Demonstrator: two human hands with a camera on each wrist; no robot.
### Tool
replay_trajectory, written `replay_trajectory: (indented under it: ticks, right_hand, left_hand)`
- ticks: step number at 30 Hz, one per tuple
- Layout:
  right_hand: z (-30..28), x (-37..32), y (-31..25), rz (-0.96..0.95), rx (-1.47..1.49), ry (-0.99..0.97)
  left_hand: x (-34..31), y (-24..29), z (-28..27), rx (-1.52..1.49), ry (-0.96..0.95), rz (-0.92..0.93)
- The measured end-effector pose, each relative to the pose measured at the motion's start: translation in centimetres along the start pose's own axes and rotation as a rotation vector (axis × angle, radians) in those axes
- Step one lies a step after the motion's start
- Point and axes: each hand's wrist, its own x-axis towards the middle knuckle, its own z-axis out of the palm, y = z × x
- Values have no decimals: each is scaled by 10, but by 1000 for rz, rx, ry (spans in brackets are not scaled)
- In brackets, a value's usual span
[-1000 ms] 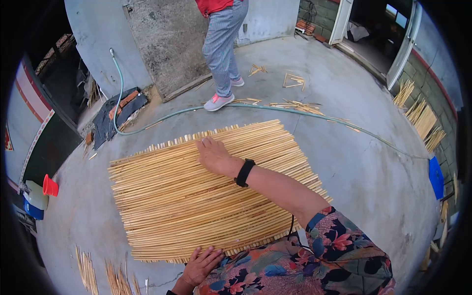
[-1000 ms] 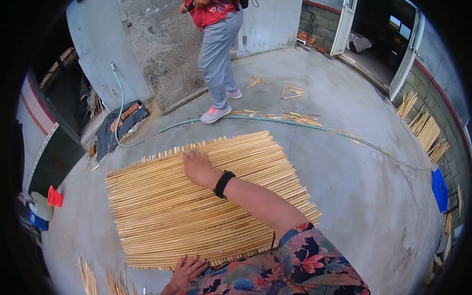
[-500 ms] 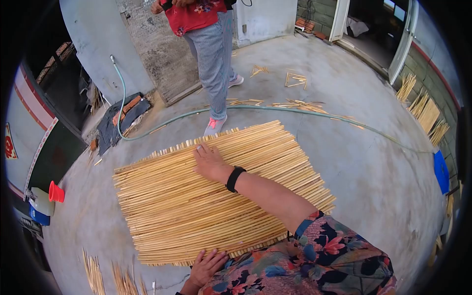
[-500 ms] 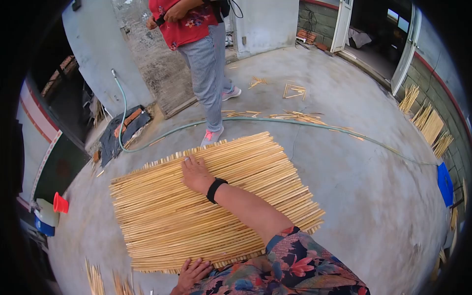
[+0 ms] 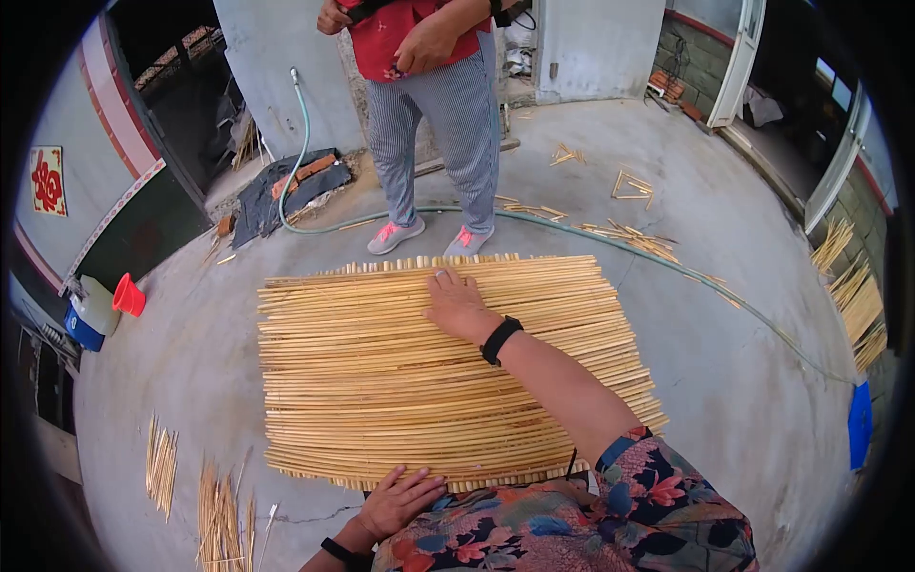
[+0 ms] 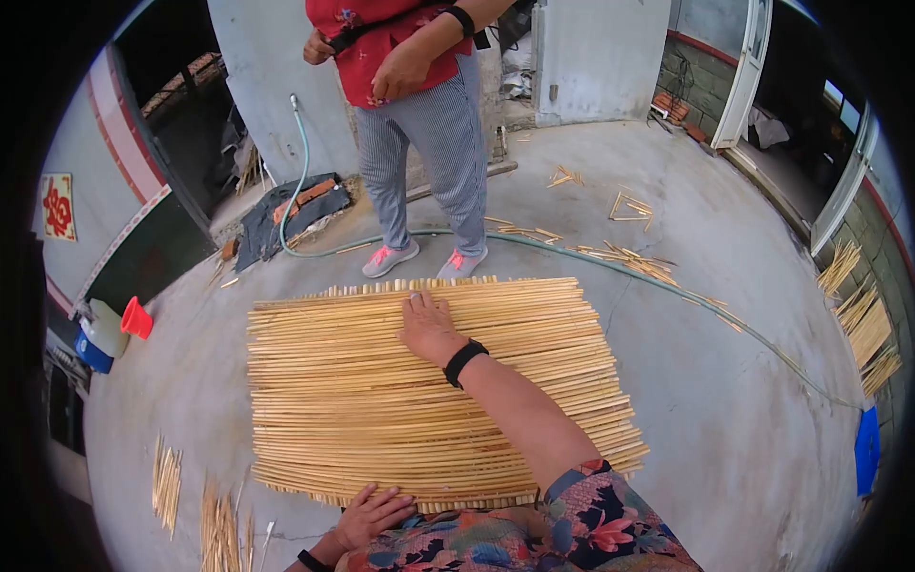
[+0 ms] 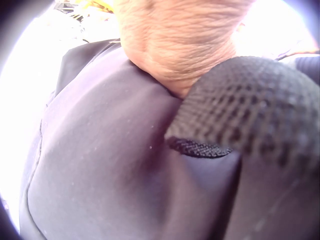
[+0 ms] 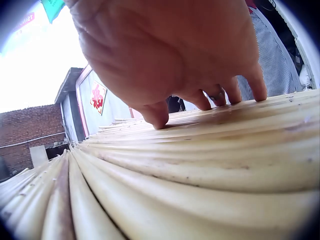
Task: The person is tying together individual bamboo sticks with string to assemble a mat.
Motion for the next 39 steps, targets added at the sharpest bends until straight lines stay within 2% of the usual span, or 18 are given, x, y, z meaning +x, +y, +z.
replay_trajectory:
  ticks: [2,4,6,7,9,10,12,15,18,21,24,28,32,35,37,38,39]
  right_hand:
    - [-12,3,-2,66,35,-133]
    - [-10,6,-1,69,36,-132]
    - [-11,8,-1,19,37,-14]
    - [-13,7,-1,11,38,-17]
    - [-14,7,0,-11,-44,-247]
    - [-13,9,2,-26,-44,-250]
    - [-9,8,7,-44,-4,-90]
    - [-11,8,7,-6,-38,-212]
    - [-9,13,4,27,-72,-247]
    - [-5,11,4,33,-44,-211]
    - [-7,13,7,46,-35,-256]
    - [-4,13,18,-8,1,-237]
    - [-1,7,12,-53,-15,-176]
    - [-1,-14,4,-10,-123,-189]
    - [-9,-33,-14,-158,-135,-258]
    - [-11,-40,-23,-149,-133,-259]
    - [-13,-46,-34,-269,-135,-252]
  left_hand:
    - [1,0,-1,-33,-39,19]
    - [0,-1,2,-7,-46,18]
    - [2,-4,3,18,-58,26]
    - [2,-4,3,48,-74,37]
    - [0,-4,1,76,-91,33]
    - [1,-3,0,35,-80,44]
    - [2,-3,1,-14,-64,38]
    - [2,-5,-4,-7,-31,64]
    - [3,-2,-2,-61,-29,62]
    - [3,-5,0,-1,-10,75]
    - [1,-5,2,-53,-16,68]
    - [2,-8,4,3,27,102]
    - [0,-8,4,-36,47,105]
    - [-1,-9,11,-29,36,117]
    - [2,-10,10,-2,31,131]
    - [2,-9,7,-25,37,120]
    - [2,-7,5,-48,38,110]
